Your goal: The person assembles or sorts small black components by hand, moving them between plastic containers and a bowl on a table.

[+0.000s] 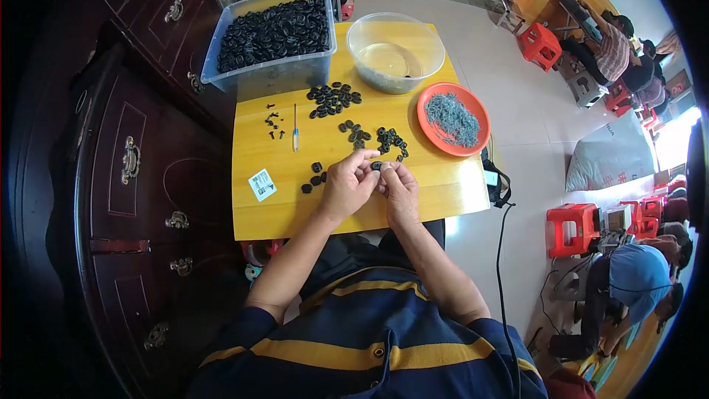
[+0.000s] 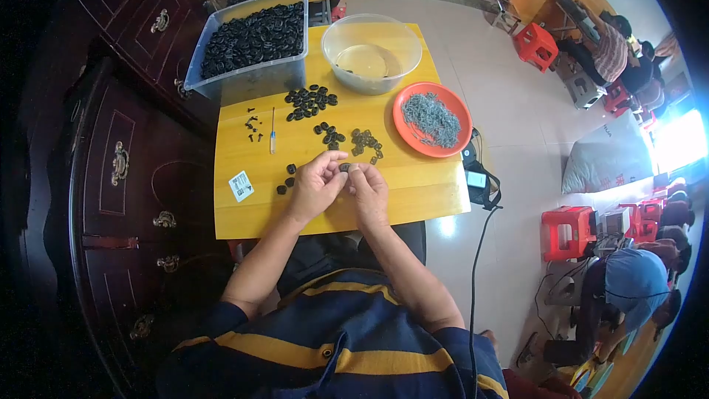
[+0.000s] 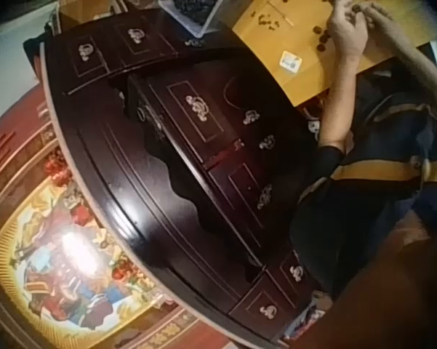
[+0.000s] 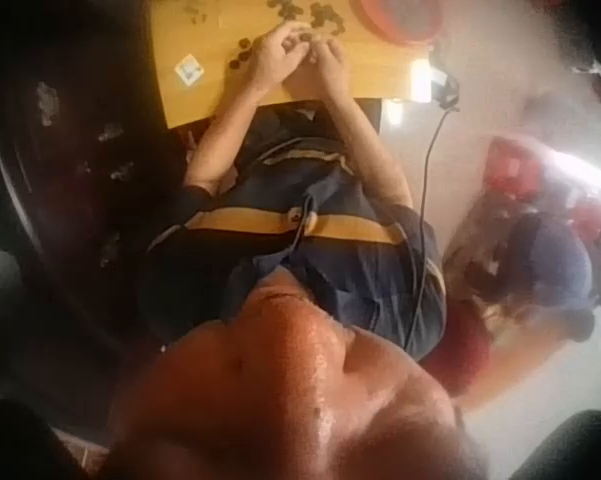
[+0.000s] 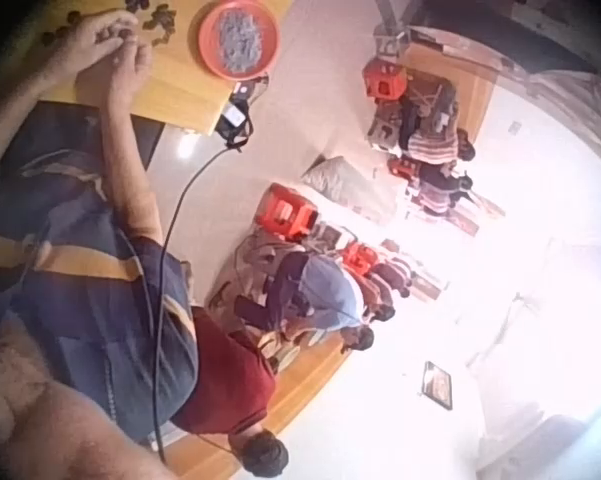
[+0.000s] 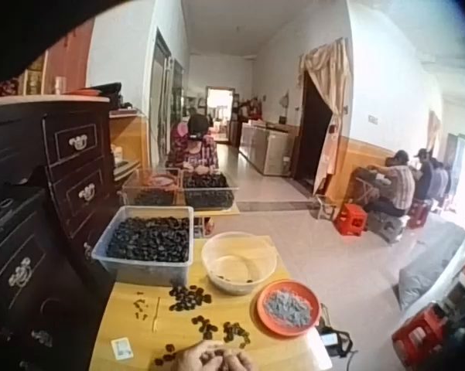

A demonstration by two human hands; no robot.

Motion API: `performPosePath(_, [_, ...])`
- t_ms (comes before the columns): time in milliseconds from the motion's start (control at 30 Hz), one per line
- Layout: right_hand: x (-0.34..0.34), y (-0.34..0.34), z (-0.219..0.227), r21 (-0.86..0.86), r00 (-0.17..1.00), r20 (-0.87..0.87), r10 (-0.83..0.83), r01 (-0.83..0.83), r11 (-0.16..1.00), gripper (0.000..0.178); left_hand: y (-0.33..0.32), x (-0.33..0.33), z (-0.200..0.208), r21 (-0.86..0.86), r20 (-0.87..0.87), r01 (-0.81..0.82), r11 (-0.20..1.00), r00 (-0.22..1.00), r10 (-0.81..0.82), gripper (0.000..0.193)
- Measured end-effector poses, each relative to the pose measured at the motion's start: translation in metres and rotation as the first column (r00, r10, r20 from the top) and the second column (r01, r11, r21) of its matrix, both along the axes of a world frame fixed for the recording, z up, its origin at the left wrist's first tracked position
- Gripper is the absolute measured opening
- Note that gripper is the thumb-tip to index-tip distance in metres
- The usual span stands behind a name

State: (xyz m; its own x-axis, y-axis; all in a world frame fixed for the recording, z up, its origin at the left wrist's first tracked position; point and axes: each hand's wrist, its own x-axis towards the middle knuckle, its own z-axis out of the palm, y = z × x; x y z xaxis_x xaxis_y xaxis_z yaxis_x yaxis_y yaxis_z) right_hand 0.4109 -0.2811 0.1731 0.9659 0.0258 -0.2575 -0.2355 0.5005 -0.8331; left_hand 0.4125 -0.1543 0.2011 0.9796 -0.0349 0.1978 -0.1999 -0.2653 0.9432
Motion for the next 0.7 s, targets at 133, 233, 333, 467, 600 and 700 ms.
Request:
performPosePath(133, [0.002, 0.003, 0.003, -0.052, 0.999, 0.040, -0.020, 0.023, 0.998, 0.012, -0.004, 0.006, -0.008, -0.330, -0.128, 0.019, 0.944, 0.990, -0.065, 0.025])
performPosePath(233, [0.005, 0.002, 0.004, -0.050, 0.997, 0.068, -0.033, 0.037, 0.998, 0.012, -0.012, 0.009, -0.012, -0.500, -0.186, 0.002, 0.866, 0.977, -0.109, 0.026])
performPosePath(333, [0.007, 0.000, 0.008, 0.015, 0.999, 0.018, -0.049, 0.049, 0.999, 0.012, -0.022, 0.011, -0.011, -0.593, -0.211, -0.036, 0.805, 0.971, -0.112, 0.026])
performPosePath(467, [0.014, 0.000, 0.011, 0.114, 0.999, -0.015, -0.040, 0.041, 0.993, 0.010, -0.024, 0.016, -0.017, -0.496, -0.165, -0.061, 0.866, 0.986, -0.025, 0.024])
performPosePath(600, [0.020, -0.001, 0.012, 0.163, 0.999, -0.023, -0.046, 0.049, 0.985, 0.009, -0.031, 0.020, -0.015, -0.459, -0.147, -0.097, 0.883, 0.989, 0.033, 0.024])
performPosePath(700, [0.021, -0.004, 0.012, 0.200, 0.999, -0.026, -0.035, 0.040, 0.979, 0.010, -0.036, 0.018, -0.007, -0.498, -0.157, -0.112, 0.860, 0.987, 0.037, 0.024])
